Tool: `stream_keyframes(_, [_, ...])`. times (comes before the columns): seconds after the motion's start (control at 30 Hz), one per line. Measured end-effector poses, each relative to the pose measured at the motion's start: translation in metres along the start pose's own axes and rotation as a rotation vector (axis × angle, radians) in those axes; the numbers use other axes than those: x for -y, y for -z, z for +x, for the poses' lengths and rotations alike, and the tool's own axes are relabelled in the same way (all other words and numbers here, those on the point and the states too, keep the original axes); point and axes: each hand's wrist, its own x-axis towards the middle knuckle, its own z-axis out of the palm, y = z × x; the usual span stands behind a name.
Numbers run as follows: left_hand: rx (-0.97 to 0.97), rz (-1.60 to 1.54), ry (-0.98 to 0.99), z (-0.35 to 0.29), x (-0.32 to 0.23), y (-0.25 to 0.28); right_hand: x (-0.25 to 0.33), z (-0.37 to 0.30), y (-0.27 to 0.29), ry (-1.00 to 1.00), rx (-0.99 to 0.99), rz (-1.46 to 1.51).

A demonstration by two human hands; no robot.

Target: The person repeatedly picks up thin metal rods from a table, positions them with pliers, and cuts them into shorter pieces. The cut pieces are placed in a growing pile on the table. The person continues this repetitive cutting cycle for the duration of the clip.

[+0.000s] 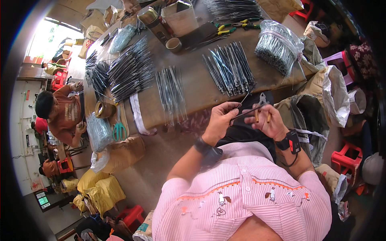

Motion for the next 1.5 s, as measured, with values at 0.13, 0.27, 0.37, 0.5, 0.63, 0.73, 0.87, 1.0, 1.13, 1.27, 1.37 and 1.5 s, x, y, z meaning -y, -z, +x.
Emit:
stream_keyframes(0.13, [-0.082,0.269,-0.147,-0.001,0.0,-0.004,-0.004,-0.016,0.0,-0.083,0.017,-0.357])
stream_keyframes(0.27, [-0.104,0.434,-0.293,0.001,0.003,-0.003,-0.012,-0.016,-0.004,0.021,-0.088,-0.865])
stream_keyframes(0.37, [-0.099,0.509,-0.375,0.003,0.004,-0.001,-0.011,-0.014,-0.006,0.163,-0.104,-1.239])
stream_keyframes(0.5, [-0.136,0.51,-0.402,0.002,0.004,-0.001,-0.002,-0.015,-0.012,0.282,-0.128,-1.559])
stream_keyframes(0.63, [-0.142,0.548,-0.375,0.002,0.004,0.0,0.003,-0.014,-0.018,0.424,-0.106,-1.617])
stream_keyframes(0.73, [-0.125,0.578,-0.331,0.003,0.005,0.003,0.004,-0.013,-0.018,0.389,-0.096,-1.63])
stream_keyframes(0.87, [-0.107,0.551,-0.303,0.003,0.003,0.002,0.002,-0.012,-0.014,0.402,-0.128,-1.7])
stream_keyframes(1.0, [-0.121,0.401,-0.058,-0.003,-0.008,0.0,0.001,-0.009,-0.015,0.445,-0.139,-1.694])
stream_keyframes(1.13, [-0.186,0.779,-0.45,-0.01,-0.024,0.003,0.003,-0.003,-0.02,0.412,-0.19,-1.625])
stream_keyframes(1.27, [-0.267,0.884,-0.478,-0.019,-0.028,0.012,0.002,0.013,-0.026,0.373,-0.2,-1.629])
stream_keyframes(1.37, [-0.346,0.908,-0.444,-0.02,-0.026,0.03,-0.005,0.029,-0.03,0.382,-0.149,-1.645])
stream_keyframes(1.5, [-0.585,0.952,-0.494,-0.009,-0.022,0.076,-0.013,0.035,-0.029,0.373,-0.074,-1.531])
